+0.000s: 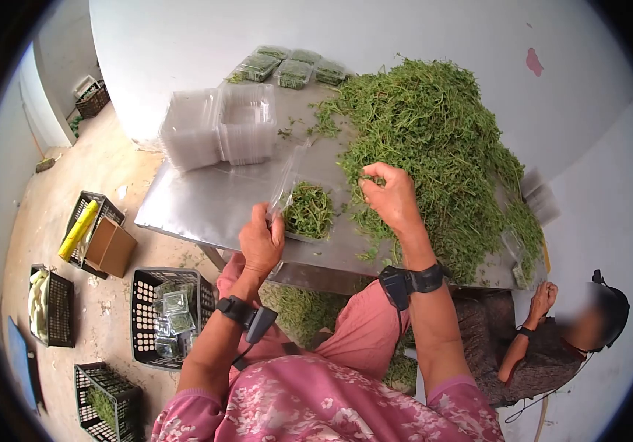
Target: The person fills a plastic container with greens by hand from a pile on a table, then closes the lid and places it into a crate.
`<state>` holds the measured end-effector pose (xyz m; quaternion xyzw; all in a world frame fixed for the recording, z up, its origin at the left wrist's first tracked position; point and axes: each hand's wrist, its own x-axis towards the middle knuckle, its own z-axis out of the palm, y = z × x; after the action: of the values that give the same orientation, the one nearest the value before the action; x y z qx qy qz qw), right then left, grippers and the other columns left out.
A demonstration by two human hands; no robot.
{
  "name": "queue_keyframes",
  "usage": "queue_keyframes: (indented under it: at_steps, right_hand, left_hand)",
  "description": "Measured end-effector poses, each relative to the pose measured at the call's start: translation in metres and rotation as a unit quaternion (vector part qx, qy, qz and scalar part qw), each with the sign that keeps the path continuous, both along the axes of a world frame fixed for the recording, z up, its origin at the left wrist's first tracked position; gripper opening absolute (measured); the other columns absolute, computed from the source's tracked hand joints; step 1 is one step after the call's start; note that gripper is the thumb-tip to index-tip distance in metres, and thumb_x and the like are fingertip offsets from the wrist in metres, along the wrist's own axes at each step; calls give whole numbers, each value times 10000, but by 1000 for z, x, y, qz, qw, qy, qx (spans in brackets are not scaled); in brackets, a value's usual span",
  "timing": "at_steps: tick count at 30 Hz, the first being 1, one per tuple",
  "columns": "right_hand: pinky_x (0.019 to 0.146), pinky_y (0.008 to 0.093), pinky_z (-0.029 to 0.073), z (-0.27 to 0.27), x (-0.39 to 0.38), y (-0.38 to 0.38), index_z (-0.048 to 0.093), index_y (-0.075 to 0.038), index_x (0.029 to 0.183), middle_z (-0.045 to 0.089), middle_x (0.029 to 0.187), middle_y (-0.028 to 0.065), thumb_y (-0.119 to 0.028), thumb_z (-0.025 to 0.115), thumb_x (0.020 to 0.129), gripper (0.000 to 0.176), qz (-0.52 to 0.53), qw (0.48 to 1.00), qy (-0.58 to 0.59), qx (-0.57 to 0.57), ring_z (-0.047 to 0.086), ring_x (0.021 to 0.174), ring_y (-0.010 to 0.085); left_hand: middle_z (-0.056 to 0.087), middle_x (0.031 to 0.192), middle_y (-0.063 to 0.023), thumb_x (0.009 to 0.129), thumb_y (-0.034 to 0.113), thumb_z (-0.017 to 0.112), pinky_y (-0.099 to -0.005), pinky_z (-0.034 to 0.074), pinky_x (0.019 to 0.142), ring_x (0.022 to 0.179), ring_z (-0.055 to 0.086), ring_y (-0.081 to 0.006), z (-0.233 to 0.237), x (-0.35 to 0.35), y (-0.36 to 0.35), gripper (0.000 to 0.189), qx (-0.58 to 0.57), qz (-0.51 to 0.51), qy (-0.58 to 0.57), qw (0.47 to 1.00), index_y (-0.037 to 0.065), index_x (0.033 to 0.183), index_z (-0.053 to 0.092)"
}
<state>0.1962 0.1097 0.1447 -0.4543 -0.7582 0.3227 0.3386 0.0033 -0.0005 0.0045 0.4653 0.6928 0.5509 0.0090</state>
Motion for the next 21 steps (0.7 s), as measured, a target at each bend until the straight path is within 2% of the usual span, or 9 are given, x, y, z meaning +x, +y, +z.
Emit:
queue_keyframes:
  at_steps: [1,4,5,8,9,12,15,21]
  right_hand:
    - [624,320,500,-1,-10,-2,683,-4,997,701,791,146,-126,683,806,226,-8,1000,-3,-25,651,657,182]
    - [628,336,499,-21,-33,-5,682,-1,969,687,749,155,-157,699,796,234,20,999,-8,29,652,653,206]
    - [674,359,516,-23,-37,-5,670,1,996,692,825,185,-182,717,786,283,20,996,-77,-27,669,720,250]
    - [609,294,522,-43,-34,-5,630,33,1082,694,931,123,-141,709,817,326,87,983,-131,96,657,699,139]
    - [661,308,537,-44,-33,-5,626,27,1099,698,975,148,-145,717,813,346,83,982,-147,85,674,767,174]
    - [687,320,541,-36,-25,-4,619,29,1106,695,997,168,-139,710,820,344,83,992,-90,21,677,772,206]
    - [690,323,541,-26,-23,-3,622,32,1089,696,997,159,-138,695,837,312,80,992,-93,2,676,779,211]
    - [662,376,507,-27,-48,-7,662,8,918,668,819,138,-108,681,819,153,114,978,-63,162,649,717,252]
  left_hand:
    - [614,651,-169,894,212,572,-479,456,557,610,606,-404,0,0,0,206,-2,-1,-2,1000,86,1051,523]
    - [618,662,-177,895,221,575,-485,458,567,626,608,-414,-1,-1,1,214,-9,-4,-4,1000,87,1052,522]
    - [620,665,-179,895,223,575,-487,460,571,633,609,-416,-2,-1,1,216,-13,-3,-3,1000,87,1053,521]
    - [623,674,-184,895,226,577,-486,465,582,649,613,-419,0,-1,0,221,-20,-5,-7,1000,88,1058,520]
    - [624,677,-186,895,227,577,-485,467,586,654,615,-420,1,-1,-1,223,-22,-5,-10,1000,88,1060,519]
    - [625,682,-188,897,223,575,-483,470,594,661,618,-418,2,0,-1,224,-17,-6,-9,1000,87,1066,518]
    - [626,687,-189,899,216,573,-480,470,597,659,616,-417,3,0,-2,222,-24,-7,2,1000,84,1069,518]
    - [622,682,-188,901,213,566,-481,466,586,649,611,-419,3,0,-2,209,-19,-9,-9,1000,80,1056,521]
